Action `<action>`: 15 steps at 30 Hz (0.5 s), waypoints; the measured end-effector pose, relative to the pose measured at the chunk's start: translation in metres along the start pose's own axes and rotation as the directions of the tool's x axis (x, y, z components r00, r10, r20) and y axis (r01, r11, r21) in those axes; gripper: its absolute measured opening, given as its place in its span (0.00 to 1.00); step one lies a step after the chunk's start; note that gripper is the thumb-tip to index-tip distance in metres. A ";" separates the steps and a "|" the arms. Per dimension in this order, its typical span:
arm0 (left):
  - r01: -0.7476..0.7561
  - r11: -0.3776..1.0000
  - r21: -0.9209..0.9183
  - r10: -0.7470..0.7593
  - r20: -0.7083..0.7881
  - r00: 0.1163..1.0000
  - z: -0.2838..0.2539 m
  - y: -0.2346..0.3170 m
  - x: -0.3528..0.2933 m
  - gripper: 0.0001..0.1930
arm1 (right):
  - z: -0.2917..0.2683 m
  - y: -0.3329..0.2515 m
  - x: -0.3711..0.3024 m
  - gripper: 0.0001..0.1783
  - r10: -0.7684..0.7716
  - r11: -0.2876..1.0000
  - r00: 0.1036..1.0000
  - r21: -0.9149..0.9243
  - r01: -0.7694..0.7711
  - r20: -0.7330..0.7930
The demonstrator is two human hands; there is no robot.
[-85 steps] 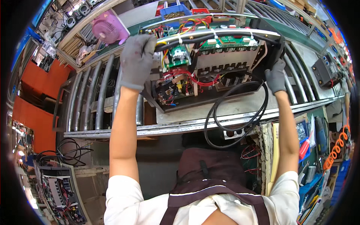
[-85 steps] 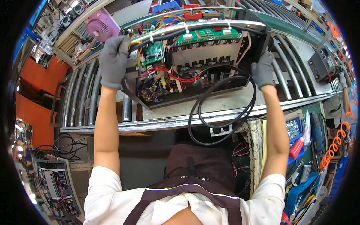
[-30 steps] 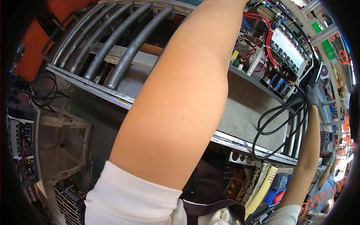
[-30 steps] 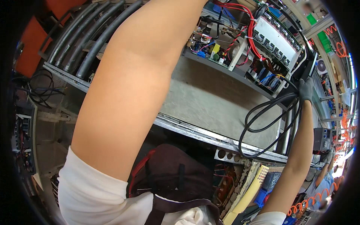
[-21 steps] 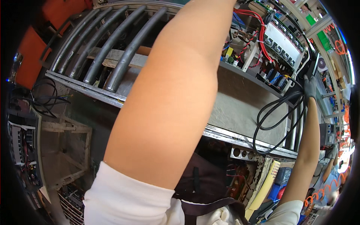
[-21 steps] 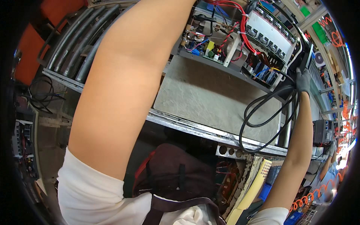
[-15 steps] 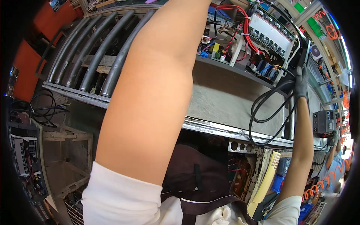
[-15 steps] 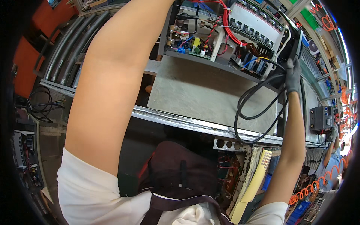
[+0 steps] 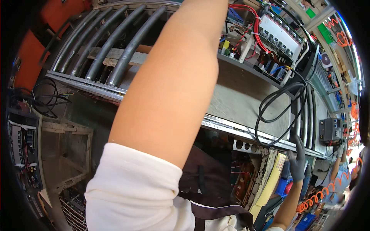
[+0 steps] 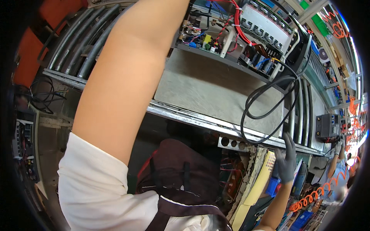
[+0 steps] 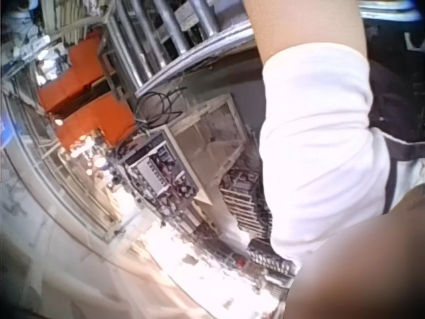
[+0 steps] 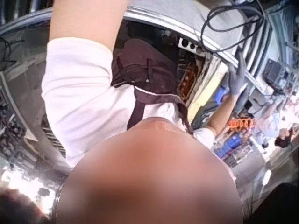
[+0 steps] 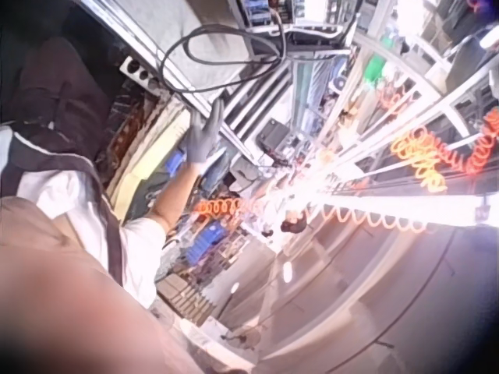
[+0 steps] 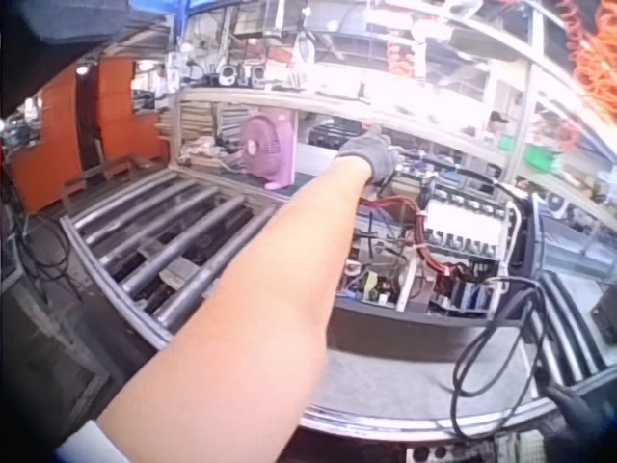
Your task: Assembling and wiring internal components of a large power unit on a factory production line.
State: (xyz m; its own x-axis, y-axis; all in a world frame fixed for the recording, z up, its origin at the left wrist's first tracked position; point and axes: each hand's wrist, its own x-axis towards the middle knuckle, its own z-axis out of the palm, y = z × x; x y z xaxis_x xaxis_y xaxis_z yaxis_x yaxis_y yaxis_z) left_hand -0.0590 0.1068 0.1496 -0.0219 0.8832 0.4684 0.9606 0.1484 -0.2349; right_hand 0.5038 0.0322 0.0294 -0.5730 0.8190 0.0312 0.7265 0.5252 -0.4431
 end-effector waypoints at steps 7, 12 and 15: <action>-0.142 0.953 -0.266 0.030 -0.383 0.923 0.037 -0.033 0.018 0.23 | -0.044 0.054 -0.149 0.33 0.313 0.945 0.808 0.251 -0.210 -0.499; -0.239 0.929 -0.281 0.167 -0.256 0.952 0.134 -0.072 0.118 0.24 | -0.079 0.099 -0.233 0.32 0.512 0.792 0.399 0.239 -0.562 -0.761; -0.163 0.969 -0.187 0.110 -0.264 0.958 0.126 -0.152 0.139 0.24 | -0.069 0.134 -0.269 0.30 0.629 0.704 0.448 0.221 -0.675 -0.636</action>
State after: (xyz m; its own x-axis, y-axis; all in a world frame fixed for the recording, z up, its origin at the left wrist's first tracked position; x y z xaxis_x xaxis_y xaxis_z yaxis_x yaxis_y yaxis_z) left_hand -0.2429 0.2628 0.1426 0.1579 0.7449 0.6482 0.9860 -0.0830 -0.1447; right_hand 0.7817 -0.1021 0.0237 0.4417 0.8438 0.3047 0.8144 -0.2346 -0.5307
